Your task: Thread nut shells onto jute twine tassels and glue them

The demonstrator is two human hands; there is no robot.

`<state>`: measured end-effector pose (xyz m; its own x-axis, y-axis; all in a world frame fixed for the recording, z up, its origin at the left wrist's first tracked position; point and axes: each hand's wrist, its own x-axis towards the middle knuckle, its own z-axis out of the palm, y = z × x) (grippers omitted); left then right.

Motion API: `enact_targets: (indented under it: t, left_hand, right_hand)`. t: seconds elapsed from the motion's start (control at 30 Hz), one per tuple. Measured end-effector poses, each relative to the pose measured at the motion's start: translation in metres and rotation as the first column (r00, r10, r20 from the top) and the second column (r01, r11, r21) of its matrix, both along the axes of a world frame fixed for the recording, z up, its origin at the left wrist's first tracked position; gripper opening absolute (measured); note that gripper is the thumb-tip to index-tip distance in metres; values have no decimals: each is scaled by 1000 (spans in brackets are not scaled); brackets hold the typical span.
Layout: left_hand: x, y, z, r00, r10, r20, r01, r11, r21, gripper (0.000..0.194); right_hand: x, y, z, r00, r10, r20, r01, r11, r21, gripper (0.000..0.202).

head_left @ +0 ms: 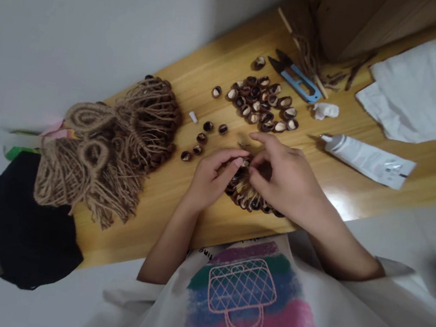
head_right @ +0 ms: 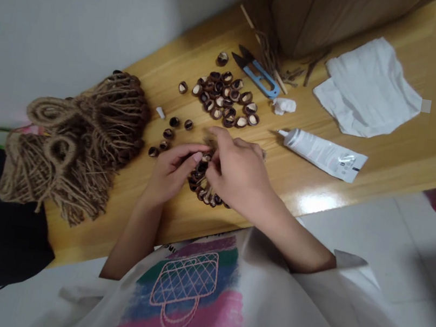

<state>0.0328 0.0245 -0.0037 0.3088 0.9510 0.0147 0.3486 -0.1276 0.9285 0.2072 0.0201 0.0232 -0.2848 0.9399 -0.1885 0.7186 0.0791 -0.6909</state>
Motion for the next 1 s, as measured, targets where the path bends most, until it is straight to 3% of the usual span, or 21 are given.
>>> enact_targets:
  t: [0.3, 0.6, 1.0]
  left_hand:
    - [0, 0, 0, 1000, -2, -7, 2, 1000, 14, 19]
    - [0, -2, 4, 999, 6, -40, -6, 1000, 3, 17]
    - [2, -9, 14, 950, 79, -304, -43, 991, 125, 18]
  right_hand:
    - [0, -1, 2, 997, -49, -52, 48, 998, -37, 54]
    - [6, -4, 5, 995, -65, -79, 68, 997, 29, 44]
    - [13, -5, -10, 983, -38, -179, 78, 972, 220, 35]
